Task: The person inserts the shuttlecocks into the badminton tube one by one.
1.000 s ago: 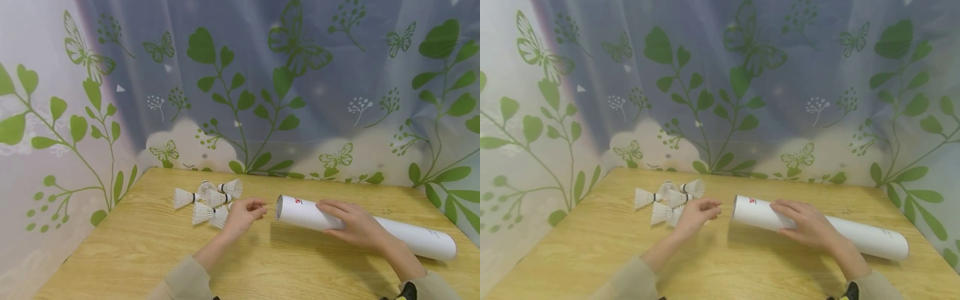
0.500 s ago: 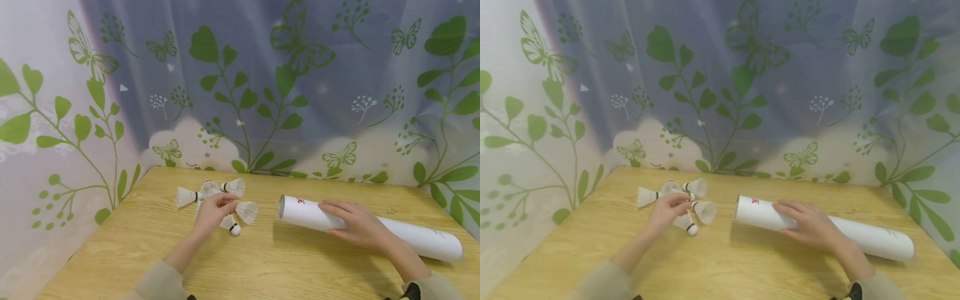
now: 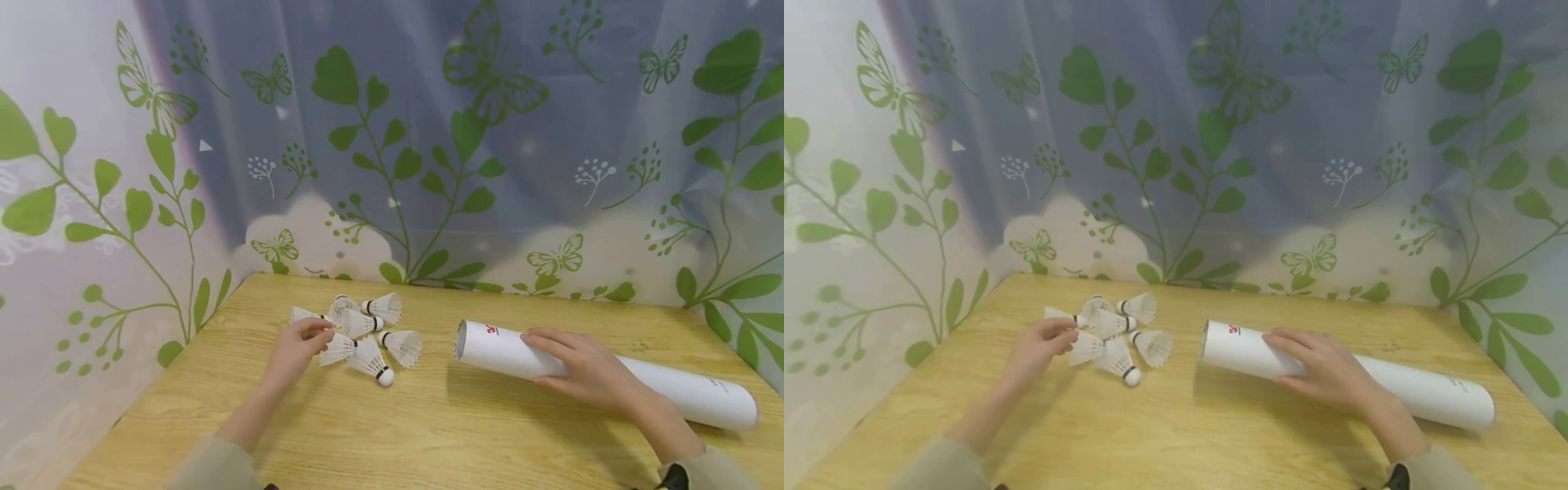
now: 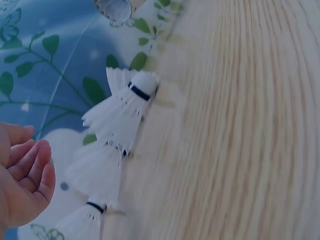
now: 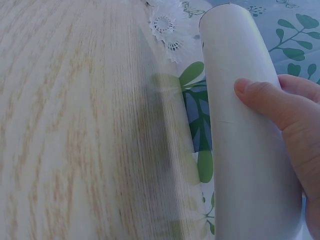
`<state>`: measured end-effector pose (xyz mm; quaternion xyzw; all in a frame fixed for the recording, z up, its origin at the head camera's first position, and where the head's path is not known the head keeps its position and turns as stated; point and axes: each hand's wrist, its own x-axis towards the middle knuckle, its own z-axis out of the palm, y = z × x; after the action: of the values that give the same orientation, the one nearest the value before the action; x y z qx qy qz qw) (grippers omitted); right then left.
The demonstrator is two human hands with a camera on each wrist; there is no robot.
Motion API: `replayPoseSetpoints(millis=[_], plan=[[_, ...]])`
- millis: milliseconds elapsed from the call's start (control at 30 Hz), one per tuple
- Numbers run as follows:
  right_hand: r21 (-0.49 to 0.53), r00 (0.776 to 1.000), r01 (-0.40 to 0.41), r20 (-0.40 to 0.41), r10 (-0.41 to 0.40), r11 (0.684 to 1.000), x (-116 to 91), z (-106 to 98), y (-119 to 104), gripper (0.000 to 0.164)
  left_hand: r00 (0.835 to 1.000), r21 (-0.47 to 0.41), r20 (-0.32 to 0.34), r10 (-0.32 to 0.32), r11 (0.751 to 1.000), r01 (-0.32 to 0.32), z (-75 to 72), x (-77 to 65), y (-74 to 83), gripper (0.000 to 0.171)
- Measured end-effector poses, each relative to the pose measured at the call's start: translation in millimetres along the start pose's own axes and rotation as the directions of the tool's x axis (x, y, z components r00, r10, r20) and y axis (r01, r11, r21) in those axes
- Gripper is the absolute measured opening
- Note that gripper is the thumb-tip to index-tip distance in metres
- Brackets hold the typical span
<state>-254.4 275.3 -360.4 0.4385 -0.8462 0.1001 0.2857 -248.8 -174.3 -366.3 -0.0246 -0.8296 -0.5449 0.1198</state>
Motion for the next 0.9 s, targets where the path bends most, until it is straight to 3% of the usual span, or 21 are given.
replayPoseSetpoints(millis=[233, 433, 900], plan=[[-0.005, 1.0, 0.016, -0.004, -0.016, 1.0, 1, 1, 0, 0.069, 0.999, 0.122, 0.014, -0.04, 0.992, 0.038, -16.2, 4.1, -13.6, 0.031], [-0.013, 1.0, 0.026, -0.009, -0.026, 1.0, -1, 3, 1, 0.069, 0.999, 0.195, 0.027, -0.031, 0.98, 0.025, -17.6, 9.2, -21.8, 0.032], [-0.003, 1.0, 0.009, 0.015, -0.009, 1.0, 0, 4, -1, 0.068, 0.997, 0.185, 0.06, -0.043, 0.982, 0.031, -6.6, 12.1, -28.5, 0.032]])
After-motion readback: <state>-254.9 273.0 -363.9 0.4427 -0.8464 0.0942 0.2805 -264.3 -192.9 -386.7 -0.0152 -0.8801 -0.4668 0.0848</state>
